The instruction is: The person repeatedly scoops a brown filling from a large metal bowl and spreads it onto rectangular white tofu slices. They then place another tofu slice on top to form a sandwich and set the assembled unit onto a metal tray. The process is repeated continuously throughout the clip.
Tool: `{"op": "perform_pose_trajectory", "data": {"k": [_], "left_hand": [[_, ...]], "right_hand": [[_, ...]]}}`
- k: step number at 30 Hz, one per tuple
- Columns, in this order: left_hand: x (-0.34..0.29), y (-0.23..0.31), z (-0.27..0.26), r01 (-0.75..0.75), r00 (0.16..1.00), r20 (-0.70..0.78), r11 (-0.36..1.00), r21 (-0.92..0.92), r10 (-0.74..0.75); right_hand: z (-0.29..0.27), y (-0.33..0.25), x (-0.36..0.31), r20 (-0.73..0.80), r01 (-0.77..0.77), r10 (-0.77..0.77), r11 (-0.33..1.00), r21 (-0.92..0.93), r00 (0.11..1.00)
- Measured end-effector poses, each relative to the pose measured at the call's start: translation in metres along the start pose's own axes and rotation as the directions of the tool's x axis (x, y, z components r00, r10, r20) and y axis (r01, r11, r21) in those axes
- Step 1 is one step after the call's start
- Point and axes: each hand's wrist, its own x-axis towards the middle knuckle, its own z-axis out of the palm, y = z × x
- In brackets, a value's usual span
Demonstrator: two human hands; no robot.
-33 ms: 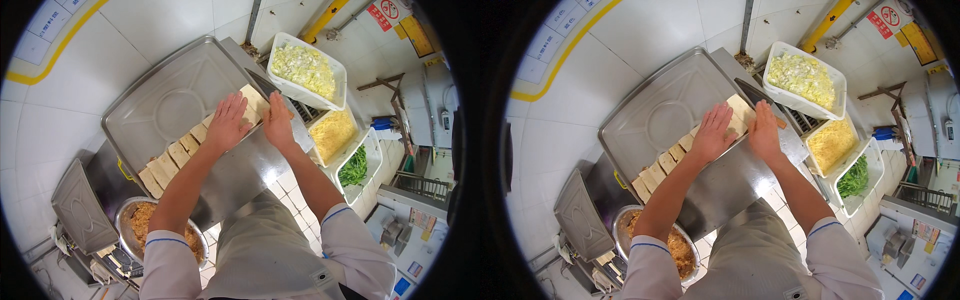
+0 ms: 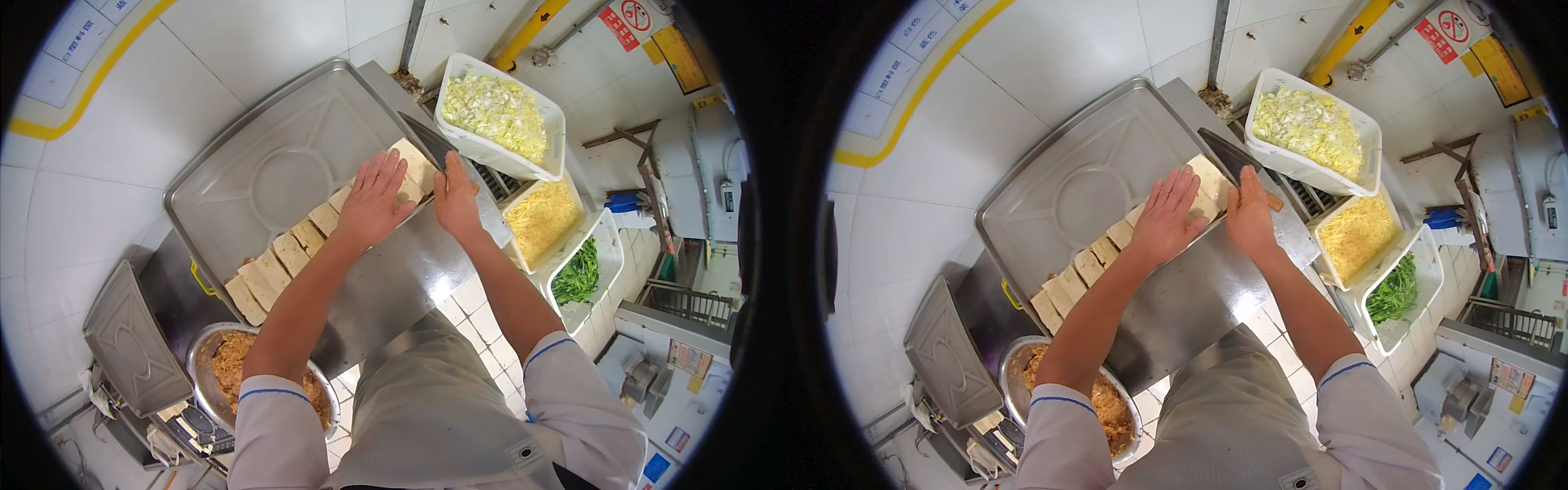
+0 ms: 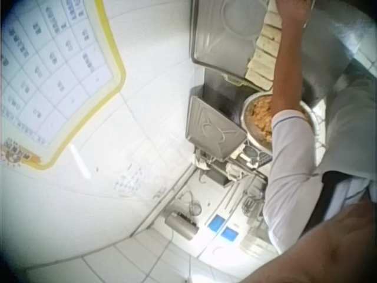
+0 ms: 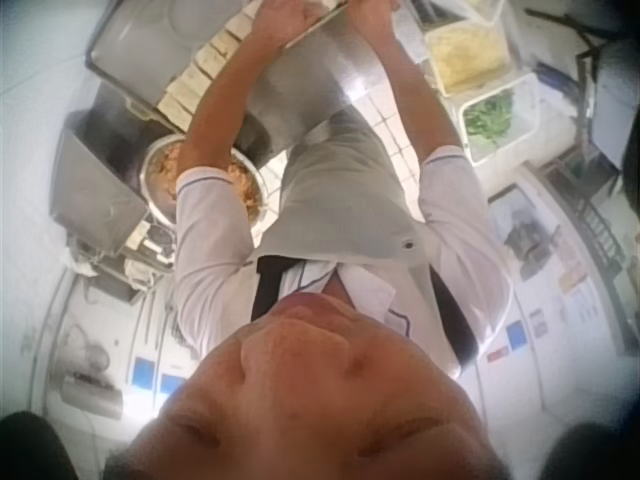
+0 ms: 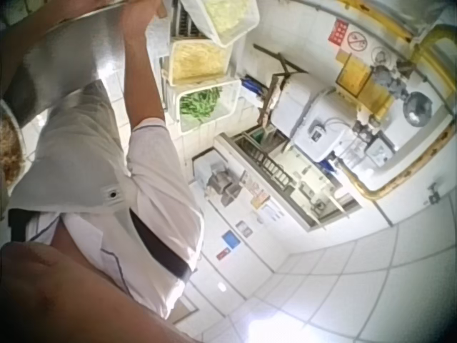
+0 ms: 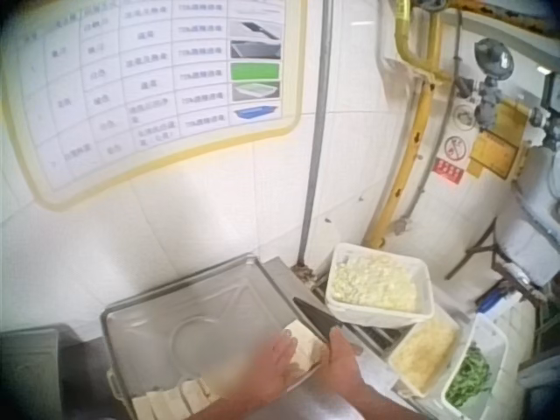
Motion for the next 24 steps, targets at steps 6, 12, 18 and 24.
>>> {"op": "perform_pose_trajectory", "data": {"k": [6,12,18,24], "left_hand": [[0.033,0.000,0.018,0.060,0.998,0.028,0.998,-0.004,-0.060],[0.042,-0.008,0.020,0.025,0.993,0.117,1.000,0.005,-0.025],[0.044,-0.003,0.023,-0.041,0.997,0.071,0.998,0.045,0.038],[0.041,0.002,0.009,0.012,1.000,0.010,1.000,0.019,-0.012]], "right_hand": [[0.010,0.035,0.011,0.353,-0.578,0.459,0.623,0.527,0.816],[0.006,0.029,0.009,0.238,-0.428,0.356,0.777,0.462,0.904],[-0.007,0.021,0.016,0.348,-0.478,0.343,0.745,0.465,0.872],[0.000,0.033,0.013,0.369,-0.461,0.314,0.775,0.432,0.875]]}}
